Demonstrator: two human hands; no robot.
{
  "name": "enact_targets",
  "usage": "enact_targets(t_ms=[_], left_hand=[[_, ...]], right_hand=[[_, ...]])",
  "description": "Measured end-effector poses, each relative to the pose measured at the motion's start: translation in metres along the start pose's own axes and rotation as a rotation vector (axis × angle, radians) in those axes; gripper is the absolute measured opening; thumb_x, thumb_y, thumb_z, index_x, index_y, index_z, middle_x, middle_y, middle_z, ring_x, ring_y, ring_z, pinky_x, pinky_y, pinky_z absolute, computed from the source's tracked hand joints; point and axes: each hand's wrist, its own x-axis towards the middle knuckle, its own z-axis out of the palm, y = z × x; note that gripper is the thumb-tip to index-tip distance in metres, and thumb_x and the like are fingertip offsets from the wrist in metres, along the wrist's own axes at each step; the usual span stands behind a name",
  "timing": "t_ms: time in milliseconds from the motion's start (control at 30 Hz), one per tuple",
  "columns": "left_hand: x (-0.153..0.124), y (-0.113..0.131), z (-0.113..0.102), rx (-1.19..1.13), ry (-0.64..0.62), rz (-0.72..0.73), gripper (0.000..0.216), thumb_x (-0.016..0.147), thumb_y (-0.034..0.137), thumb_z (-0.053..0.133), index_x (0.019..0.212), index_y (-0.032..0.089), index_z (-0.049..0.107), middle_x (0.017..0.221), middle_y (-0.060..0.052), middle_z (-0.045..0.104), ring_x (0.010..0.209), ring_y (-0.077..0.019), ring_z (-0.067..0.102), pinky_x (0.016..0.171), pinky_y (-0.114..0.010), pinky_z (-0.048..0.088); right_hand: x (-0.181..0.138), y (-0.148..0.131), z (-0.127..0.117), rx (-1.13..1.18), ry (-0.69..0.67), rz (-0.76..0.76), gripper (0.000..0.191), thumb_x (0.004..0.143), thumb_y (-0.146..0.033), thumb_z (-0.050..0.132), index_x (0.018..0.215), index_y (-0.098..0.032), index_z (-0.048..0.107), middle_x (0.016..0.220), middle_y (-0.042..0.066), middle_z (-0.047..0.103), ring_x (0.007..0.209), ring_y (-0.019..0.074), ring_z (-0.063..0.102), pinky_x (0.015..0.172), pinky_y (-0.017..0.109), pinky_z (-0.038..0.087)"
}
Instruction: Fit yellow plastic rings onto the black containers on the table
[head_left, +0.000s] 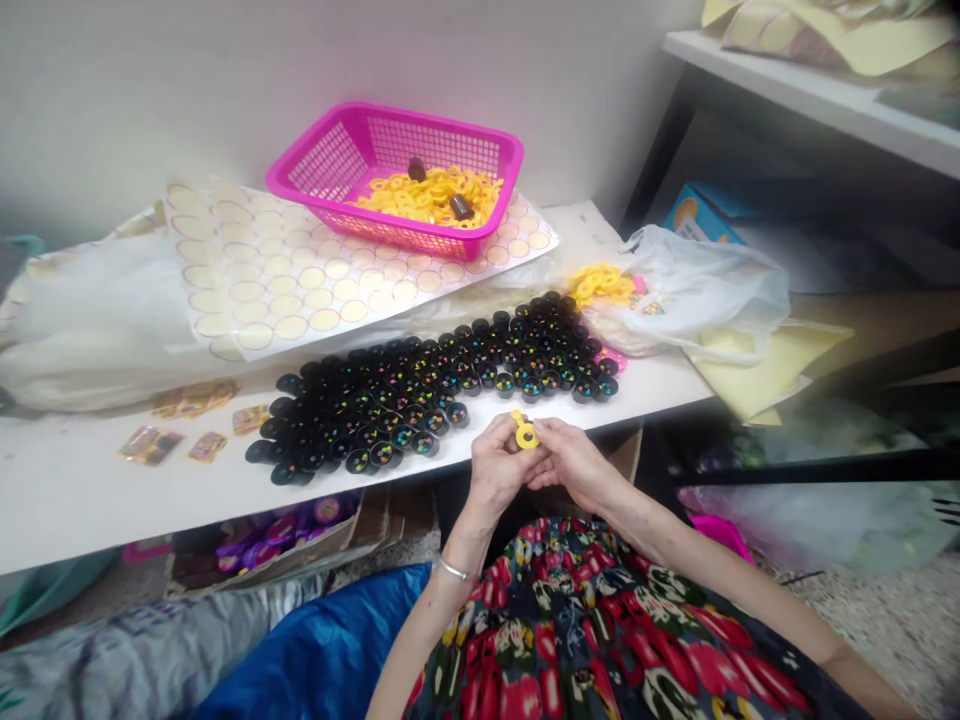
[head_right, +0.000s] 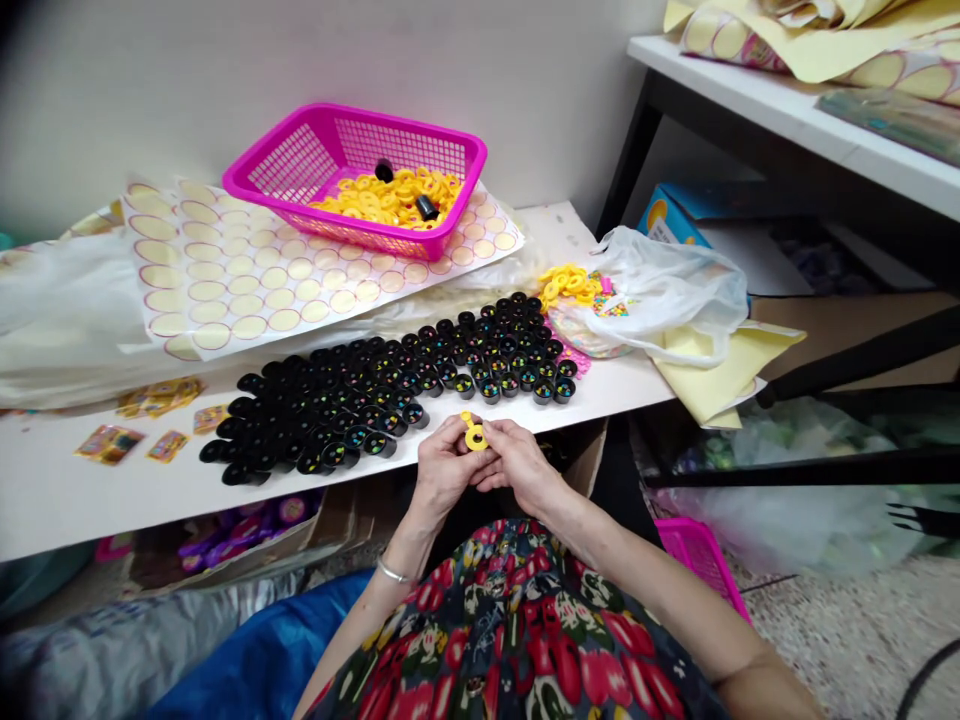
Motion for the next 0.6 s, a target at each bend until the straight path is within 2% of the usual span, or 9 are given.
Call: enact_targets(t_ms=[100, 200, 267, 333, 433, 500, 600], left_hand=[[-0.001, 0.002, 0.001, 0.010, -0.038, 0.029, 0.021, 0.060, 0.025, 0.076, 0.076, 0.016, 0.067, 0.071, 0.002, 0.047, 0.061, -0.0076, 0.037, 0.054, -0.020, 0.031], [-0.001, -0.002, -0.001, -0.001, -0.068, 0.026, 0.019, 0.061, 0.026, 0.075, 0.074, 0.016, 0.065, 0.072, 0.002, 0.046, 0.059, -0.0070, 0.036, 0.052, -0.020, 0.030], [0.001, -0.007, -0.002, 0.009, -0.068, 0.026, 0.017, 0.061, 0.023, 0.073, 0.073, 0.015, 0.065, 0.072, 0.002, 0.046, 0.059, -0.0065, 0.036, 0.052, -0.020, 0.030], [0.005, -0.014, -0.003, 0.036, -0.040, 0.042, 0.014, 0.063, 0.020, 0.070, 0.076, 0.016, 0.065, 0.073, 0.002, 0.047, 0.058, -0.0062, 0.035, 0.052, -0.019, 0.030], [0.014, -0.023, -0.005, 0.096, 0.054, 0.081, 0.019, 0.062, 0.013, 0.065, 0.080, 0.017, 0.065, 0.072, 0.003, 0.048, 0.055, -0.0055, 0.033, 0.050, -0.019, 0.028], [0.020, -0.029, -0.007, 0.127, 0.113, 0.098, 0.019, 0.060, 0.010, 0.062, 0.078, 0.017, 0.066, 0.070, 0.004, 0.049, 0.055, -0.0057, 0.035, 0.051, -0.019, 0.029], [0.025, -0.033, -0.007, 0.139, 0.139, 0.110, 0.018, 0.061, 0.008, 0.057, 0.074, 0.016, 0.066, 0.071, 0.002, 0.054, 0.061, -0.0082, 0.044, 0.057, -0.019, 0.035]], right_hand=[[-0.003, -0.001, -0.003, -0.057, -0.031, 0.005, 0.024, 0.084, -0.039, 0.050, 0.095, -0.017, 0.049, 0.063, 0.001, 0.062, 0.048, 0.0118, 0.060, 0.044, 0.022, 0.049], [-0.004, 0.002, -0.006, -0.243, 0.032, -0.050, 0.030, 0.085, -0.046, 0.045, 0.094, -0.017, 0.050, 0.058, -0.001, 0.057, 0.042, 0.0104, 0.053, 0.041, 0.021, 0.044], [-0.004, 0.005, -0.007, -0.452, 0.150, -0.199, 0.032, 0.086, -0.046, 0.044, 0.097, -0.017, 0.052, 0.061, -0.001, 0.056, 0.046, 0.0104, 0.052, 0.045, 0.023, 0.044], [-0.002, 0.008, -0.007, -0.645, 0.247, -0.426, 0.031, 0.086, -0.041, 0.046, 0.104, -0.017, 0.053, 0.075, 0.003, 0.058, 0.061, 0.0127, 0.056, 0.059, 0.026, 0.047], [0.004, 0.009, -0.005, -0.826, 0.249, -0.706, 0.028, 0.084, -0.034, 0.050, 0.108, -0.018, 0.054, 0.095, 0.006, 0.055, 0.080, 0.0151, 0.056, 0.073, 0.028, 0.046], [0.011, 0.006, -0.001, -0.916, 0.229, -0.768, 0.025, 0.084, -0.031, 0.051, 0.105, -0.018, 0.057, 0.094, 0.006, 0.053, 0.079, 0.0151, 0.055, 0.071, 0.026, 0.045], [0.019, -0.001, 0.006, -1.069, 0.251, -0.744, 0.015, 0.083, -0.028, 0.052, 0.091, -0.019, 0.060, 0.084, 0.004, 0.052, 0.072, 0.0146, 0.054, 0.063, 0.025, 0.043]])
